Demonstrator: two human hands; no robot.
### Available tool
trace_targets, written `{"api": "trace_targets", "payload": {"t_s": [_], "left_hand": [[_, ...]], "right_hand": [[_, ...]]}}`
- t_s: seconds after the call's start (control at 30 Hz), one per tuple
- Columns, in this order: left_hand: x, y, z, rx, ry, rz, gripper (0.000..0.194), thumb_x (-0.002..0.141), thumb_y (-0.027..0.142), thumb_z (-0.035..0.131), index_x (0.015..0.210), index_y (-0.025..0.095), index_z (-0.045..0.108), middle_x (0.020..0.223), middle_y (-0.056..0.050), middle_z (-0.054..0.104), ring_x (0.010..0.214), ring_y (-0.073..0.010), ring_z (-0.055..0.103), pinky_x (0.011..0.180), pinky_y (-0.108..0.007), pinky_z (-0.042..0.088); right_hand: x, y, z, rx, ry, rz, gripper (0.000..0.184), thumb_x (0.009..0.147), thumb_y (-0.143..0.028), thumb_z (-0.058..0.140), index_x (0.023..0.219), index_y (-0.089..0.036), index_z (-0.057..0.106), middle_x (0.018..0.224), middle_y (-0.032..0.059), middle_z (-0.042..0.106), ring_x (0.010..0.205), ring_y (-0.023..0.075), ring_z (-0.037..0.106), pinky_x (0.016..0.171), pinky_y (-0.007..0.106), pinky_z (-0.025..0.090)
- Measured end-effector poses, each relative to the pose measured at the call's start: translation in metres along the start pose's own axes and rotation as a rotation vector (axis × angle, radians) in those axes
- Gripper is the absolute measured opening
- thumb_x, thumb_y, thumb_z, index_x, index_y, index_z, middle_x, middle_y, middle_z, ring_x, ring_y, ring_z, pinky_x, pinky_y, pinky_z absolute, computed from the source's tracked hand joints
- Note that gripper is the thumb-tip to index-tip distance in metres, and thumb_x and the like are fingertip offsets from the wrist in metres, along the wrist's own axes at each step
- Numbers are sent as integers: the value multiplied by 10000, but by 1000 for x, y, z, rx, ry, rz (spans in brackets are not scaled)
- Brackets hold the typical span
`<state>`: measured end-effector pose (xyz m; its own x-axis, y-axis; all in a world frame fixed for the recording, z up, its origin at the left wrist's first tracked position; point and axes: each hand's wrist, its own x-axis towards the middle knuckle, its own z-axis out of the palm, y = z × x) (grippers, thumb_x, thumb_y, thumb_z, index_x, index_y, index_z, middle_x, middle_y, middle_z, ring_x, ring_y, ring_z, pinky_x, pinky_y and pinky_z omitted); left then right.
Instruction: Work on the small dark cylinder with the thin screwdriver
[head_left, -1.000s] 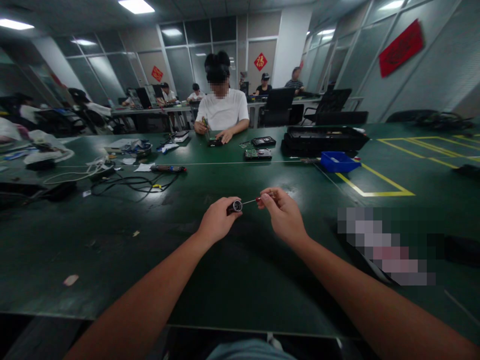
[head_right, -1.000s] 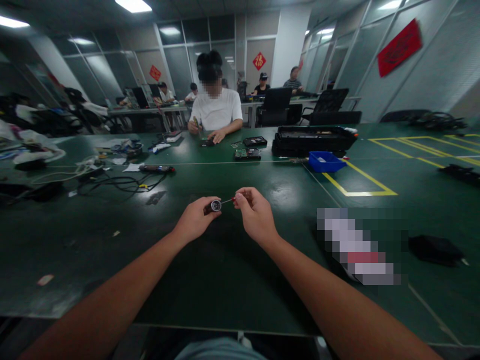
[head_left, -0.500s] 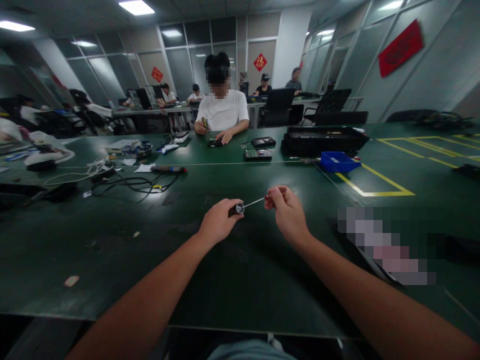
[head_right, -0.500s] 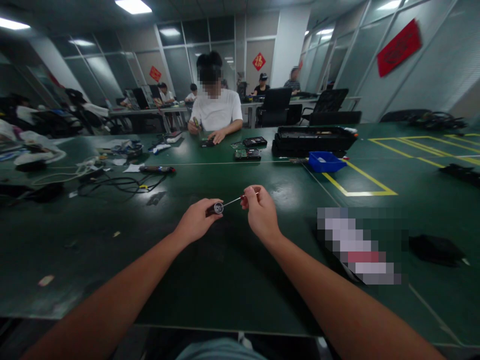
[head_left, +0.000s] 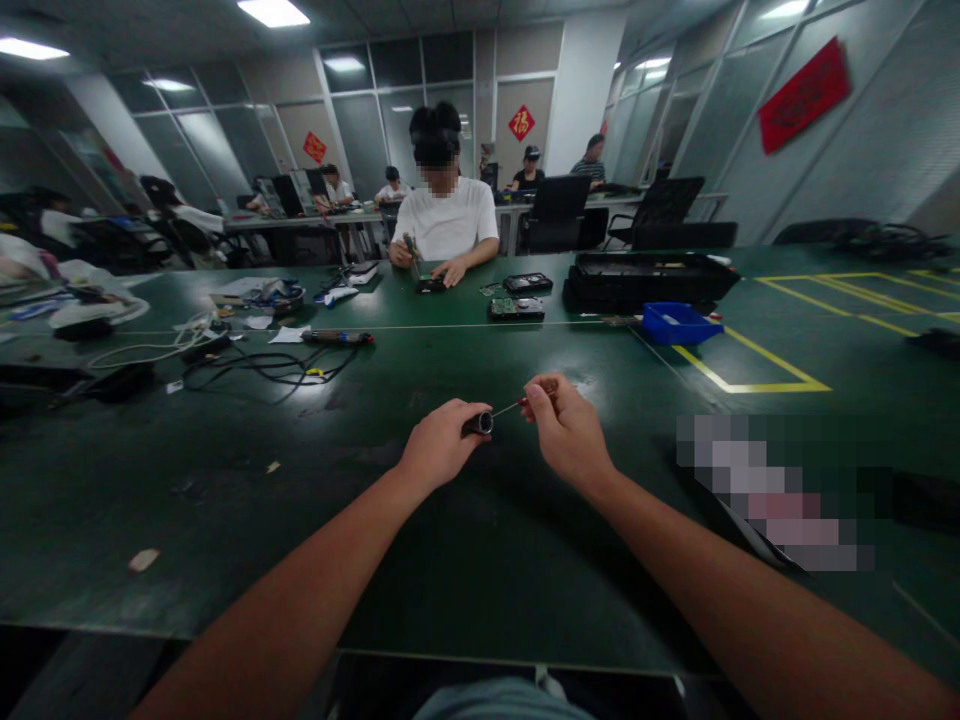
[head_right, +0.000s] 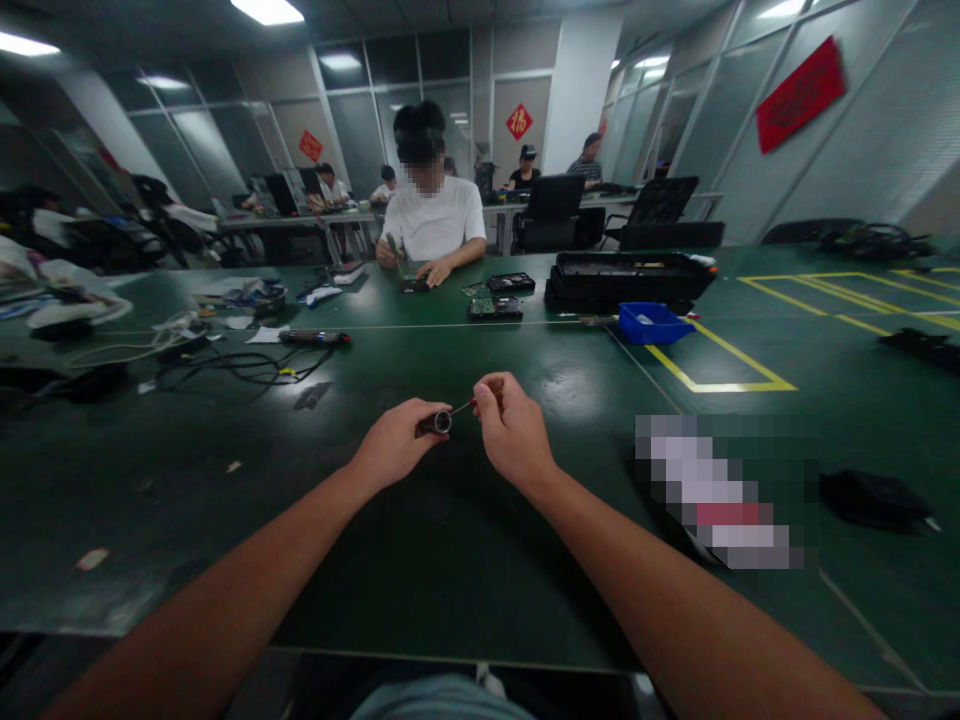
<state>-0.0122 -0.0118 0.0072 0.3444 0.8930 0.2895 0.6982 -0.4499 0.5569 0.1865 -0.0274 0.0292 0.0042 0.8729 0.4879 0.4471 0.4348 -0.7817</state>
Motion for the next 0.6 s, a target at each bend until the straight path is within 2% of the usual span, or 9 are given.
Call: {"api": "trace_targets", "payload": {"t_s": [0.13, 0.3, 0.6], "left_hand": [[0, -2, 1, 11, 8, -11, 390, 849, 265, 712, 1235, 299, 671, 1159, -37, 680, 991, -207, 646, 839, -327, 510], [1, -2, 1, -11, 25, -1, 391, 854, 258, 708, 1241, 292, 666, 1140, -34, 687, 991, -201, 644, 849, -323, 507], [2, 1, 1, -60, 61, -1, 386, 844, 254, 715, 1226, 281, 665, 1078, -28, 701, 961, -202, 647, 851, -336, 506]], "right_hand": [[0, -2, -3, -45, 18, -6, 219, 1001, -396, 458, 937, -220, 570, 773, 31, 662, 725, 189, 645, 692, 339, 473], [0, -4, -3, 80, 34, 18, 232, 995, -415, 464, 960, -213, 571, 804, 39, 674, 720, 183, 650, 685, 335, 498], [3, -5, 0, 151, 65, 78, 247, 971, -427, 505, 940, -198, 592, 806, 48, 698, 693, 173, 661, 670, 325, 512]]}}
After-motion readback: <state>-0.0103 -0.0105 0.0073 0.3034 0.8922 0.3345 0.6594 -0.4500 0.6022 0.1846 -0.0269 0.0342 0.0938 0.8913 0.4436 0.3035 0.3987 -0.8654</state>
